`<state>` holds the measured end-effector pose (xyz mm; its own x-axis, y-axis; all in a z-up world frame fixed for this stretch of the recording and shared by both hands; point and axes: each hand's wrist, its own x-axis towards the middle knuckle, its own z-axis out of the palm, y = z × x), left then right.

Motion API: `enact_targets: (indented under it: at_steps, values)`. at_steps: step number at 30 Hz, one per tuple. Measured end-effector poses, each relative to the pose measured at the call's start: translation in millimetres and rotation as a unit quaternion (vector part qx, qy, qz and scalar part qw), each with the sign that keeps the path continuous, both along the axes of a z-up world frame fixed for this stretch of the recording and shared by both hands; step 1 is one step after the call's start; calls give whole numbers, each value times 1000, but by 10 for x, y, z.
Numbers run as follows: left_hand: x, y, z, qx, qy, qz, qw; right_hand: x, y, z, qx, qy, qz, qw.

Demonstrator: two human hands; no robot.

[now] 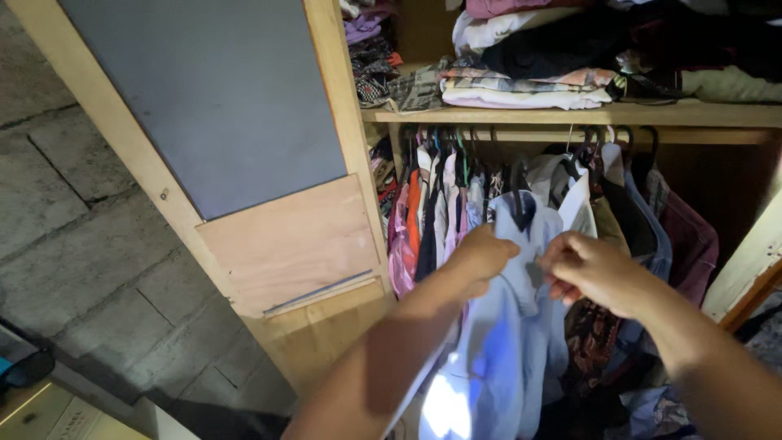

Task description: The person picks up a light blue shirt, places it on a hanger, and hangs it in a wooden wardrobe. They then pick up a dark patterned shirt, hang it on a hanger, and place it in the wardrobe. Finally, they pick up a dark blue top, place it on a hanger, and hang it in the wardrobe.

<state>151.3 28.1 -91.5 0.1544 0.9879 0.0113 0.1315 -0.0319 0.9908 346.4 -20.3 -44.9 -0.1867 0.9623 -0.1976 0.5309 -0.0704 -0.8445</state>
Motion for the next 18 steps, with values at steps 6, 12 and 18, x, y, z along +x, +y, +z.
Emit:
enact_targets:
  at_steps: [6, 12, 18]
  values:
    - [498, -105, 15, 2, -253, 100, 962, -15, -479, -68, 3, 139, 28, 990]
    - [840, -376, 262, -90, -327, 177, 924, 168, -663, -74, 101, 59, 51, 992]
    - [1042, -612, 350, -177, -325, 114, 922, 372, -705, -48, 115, -93, -18, 989]
